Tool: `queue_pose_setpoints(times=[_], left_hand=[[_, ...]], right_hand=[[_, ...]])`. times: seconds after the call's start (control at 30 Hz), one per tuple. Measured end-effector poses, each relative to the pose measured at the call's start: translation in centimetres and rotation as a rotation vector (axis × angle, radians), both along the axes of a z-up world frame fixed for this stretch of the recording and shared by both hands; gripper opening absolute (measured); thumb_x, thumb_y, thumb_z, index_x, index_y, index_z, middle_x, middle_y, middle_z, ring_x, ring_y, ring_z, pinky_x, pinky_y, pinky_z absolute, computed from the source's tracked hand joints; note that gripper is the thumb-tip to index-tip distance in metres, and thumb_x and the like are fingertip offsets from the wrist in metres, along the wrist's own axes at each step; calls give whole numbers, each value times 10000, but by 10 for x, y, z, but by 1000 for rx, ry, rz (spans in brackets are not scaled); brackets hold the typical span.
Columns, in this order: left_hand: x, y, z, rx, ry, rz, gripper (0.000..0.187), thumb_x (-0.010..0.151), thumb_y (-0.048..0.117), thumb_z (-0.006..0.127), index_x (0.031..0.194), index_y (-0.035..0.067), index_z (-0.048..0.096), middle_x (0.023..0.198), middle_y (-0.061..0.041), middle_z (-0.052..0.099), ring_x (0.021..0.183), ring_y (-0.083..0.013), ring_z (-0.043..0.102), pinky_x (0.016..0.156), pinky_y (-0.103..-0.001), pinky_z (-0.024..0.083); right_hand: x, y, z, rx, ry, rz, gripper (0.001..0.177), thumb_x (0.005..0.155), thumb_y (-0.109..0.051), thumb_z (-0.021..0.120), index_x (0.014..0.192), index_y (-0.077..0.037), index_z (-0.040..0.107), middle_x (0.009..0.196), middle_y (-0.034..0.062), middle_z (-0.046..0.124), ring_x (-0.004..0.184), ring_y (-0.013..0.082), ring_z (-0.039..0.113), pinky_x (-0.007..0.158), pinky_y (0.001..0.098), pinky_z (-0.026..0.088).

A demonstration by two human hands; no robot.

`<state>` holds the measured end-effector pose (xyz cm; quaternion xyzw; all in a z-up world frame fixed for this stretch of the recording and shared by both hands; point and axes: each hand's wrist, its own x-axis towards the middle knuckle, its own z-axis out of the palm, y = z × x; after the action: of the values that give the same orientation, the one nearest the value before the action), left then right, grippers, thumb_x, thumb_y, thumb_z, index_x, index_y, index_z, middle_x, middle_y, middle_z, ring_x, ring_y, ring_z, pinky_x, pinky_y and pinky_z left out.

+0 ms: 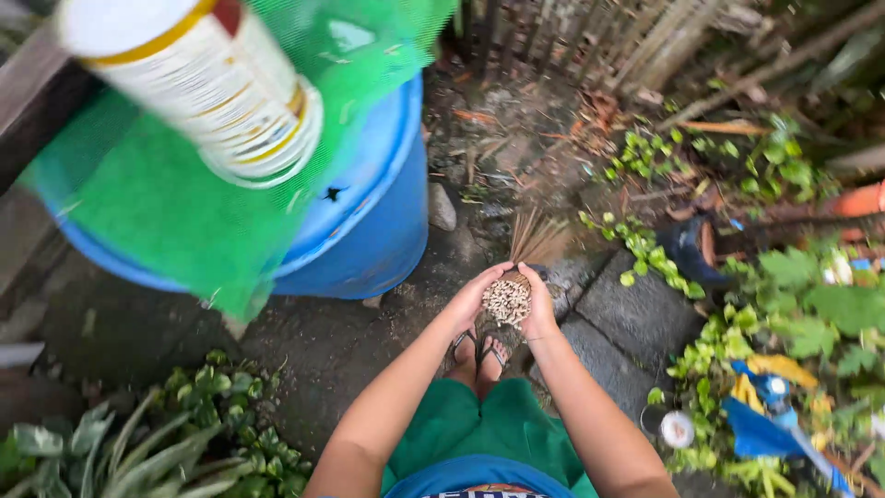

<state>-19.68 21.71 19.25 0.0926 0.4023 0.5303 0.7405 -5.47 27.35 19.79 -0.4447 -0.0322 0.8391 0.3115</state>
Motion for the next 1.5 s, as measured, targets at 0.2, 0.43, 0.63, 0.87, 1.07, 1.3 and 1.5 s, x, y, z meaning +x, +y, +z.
queue_pose_setpoints(times=[0.2,0.43,0.63,0.87,1.07,1.3,1.5], left_hand=[[-36,-76,7,-152,218,160,486,1053,430,468,1385,119,639,1309,-23,676,1209,-152,599,1032,-361,456],[-79,-228,15,-190,261,537,446,997,262,459,1404,162,611,1356,-4,640,1228,-124,600,1058,-386,477],[-105,-343,38,-74,347,840,656,824,-58,507,1447,137,571,1361,-23,643,1228,-126,596,1051,-326,474],[-175,-446,45,-188,690,1032,737,769,-89,611,1476,112,556,1297,-33,643,1158,-139,605,991,-285,496],[-263,-526,28,-253,963,1059,773,745,-39,709,1481,93,512,1412,-41,545,1161,-168,602,946,-293,555],[-349,-578,94,-358,1311,1024,843,670,-18,761,1463,94,495,1453,-95,532,1174,-269,589,946,-364,515],[-423,-588,102,-555,1453,1000,761,725,-33,652,1464,86,515,1462,-94,579,1180,-360,545,1060,-396,462]], right_hand=[[-51,-43,-17,-144,9,281,422,990,-477,440,1024,-157,713,914,66,750,768,257,695,637,422,564],[-128,-130,6,-265,6,723,462,1012,-471,421,1038,-118,717,935,95,738,800,271,689,731,397,578],[-219,-220,60,-277,-35,1020,421,1037,-441,442,1064,-112,704,962,108,733,846,275,691,750,390,584],[-329,-329,80,-237,97,1199,466,1000,-479,431,1051,-109,710,946,118,738,801,273,680,708,388,575],[-423,-421,105,-197,137,1255,475,1012,-475,440,1065,-88,710,950,102,740,801,265,686,703,375,582],[-511,-478,151,-131,136,1273,467,1019,-440,444,1082,-58,706,975,128,738,796,284,697,692,372,575],[-584,-502,157,-175,202,1291,509,1003,-501,443,1095,-77,710,990,96,738,813,277,698,669,383,580]])
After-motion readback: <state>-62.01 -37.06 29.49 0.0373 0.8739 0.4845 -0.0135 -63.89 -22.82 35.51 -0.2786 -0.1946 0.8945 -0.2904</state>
